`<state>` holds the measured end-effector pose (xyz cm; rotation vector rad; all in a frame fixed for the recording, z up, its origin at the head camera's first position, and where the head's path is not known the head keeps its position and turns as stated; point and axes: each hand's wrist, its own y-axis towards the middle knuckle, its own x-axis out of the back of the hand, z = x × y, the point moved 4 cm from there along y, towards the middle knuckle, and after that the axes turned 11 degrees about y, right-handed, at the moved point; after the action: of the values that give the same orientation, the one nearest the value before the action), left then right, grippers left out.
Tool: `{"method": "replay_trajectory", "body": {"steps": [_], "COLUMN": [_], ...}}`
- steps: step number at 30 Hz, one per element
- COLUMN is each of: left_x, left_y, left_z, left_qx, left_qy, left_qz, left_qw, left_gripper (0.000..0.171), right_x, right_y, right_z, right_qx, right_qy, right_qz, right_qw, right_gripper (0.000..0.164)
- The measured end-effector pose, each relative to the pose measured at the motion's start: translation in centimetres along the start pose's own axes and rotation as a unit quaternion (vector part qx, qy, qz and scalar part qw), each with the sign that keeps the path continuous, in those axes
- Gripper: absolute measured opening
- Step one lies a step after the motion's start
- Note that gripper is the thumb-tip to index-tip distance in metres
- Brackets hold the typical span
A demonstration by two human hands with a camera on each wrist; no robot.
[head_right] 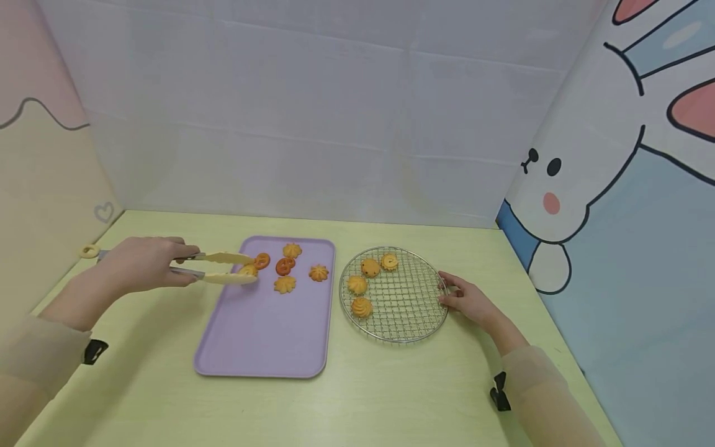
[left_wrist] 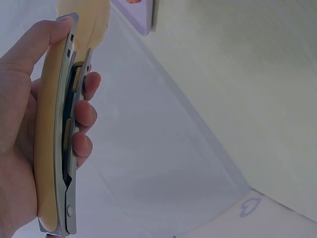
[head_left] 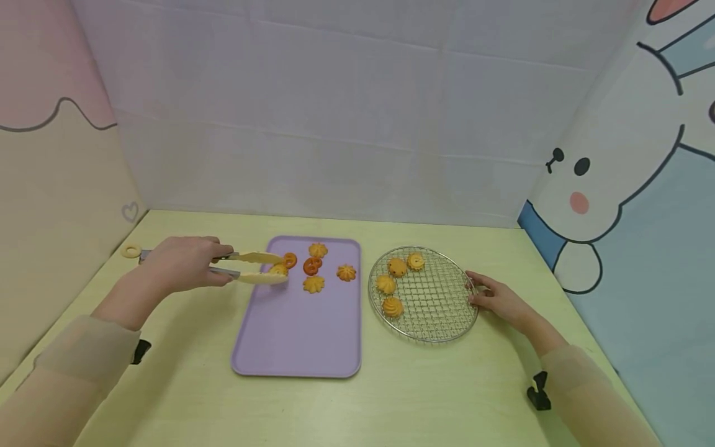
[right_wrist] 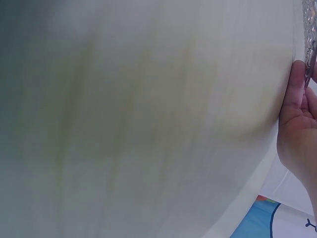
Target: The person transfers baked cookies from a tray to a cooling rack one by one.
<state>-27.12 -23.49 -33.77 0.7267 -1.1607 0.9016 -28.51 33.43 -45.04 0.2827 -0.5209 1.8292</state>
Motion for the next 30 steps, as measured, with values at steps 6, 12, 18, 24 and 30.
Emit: {"method": "replay_trajectory", "body": {"steps": [6,12,18,24,30], "left_x": [0.9,1.6,2.2,2.9,3.8], "left_y": [-0.2,-0.3,-0.1,0.2,0.5], "left_z": [-0.6,-1.2,-1.7,-2.6,-3.5], "left_qx": [-0.001,0.010,0.012,0.011,0.007], "left_qy": [0.001,-0.016,-0.009,-0.015,-0.024], "left_qz": [-0.033,-0.046,-0.059,-0.076,-0.095], "left_qw": [0.9994,0.9988,0.9981,0.9969,0.9952], "left_gripper": [0.040,0.036,0.042,0.045,0.044], "right_x": [-0.1,0.0,0.0,0.0,0.0], "right_y": [0.0,0.0,0.0,0.0,0.0], "right_z": [0.0,0.0,-0.1,0.1,0.2], "right_qx": [0.003,0.002,0.000,-0.003,-0.001], "right_qy": [-0.003,-0.004,0.000,-0.003,-0.005], "right_qz": [0.005,0.004,0.006,0.009,0.006], "right_qw": [1.000,1.000,1.000,1.000,1.000], "right_gripper": [0.069,0.068,0.068,0.069,0.069]}}
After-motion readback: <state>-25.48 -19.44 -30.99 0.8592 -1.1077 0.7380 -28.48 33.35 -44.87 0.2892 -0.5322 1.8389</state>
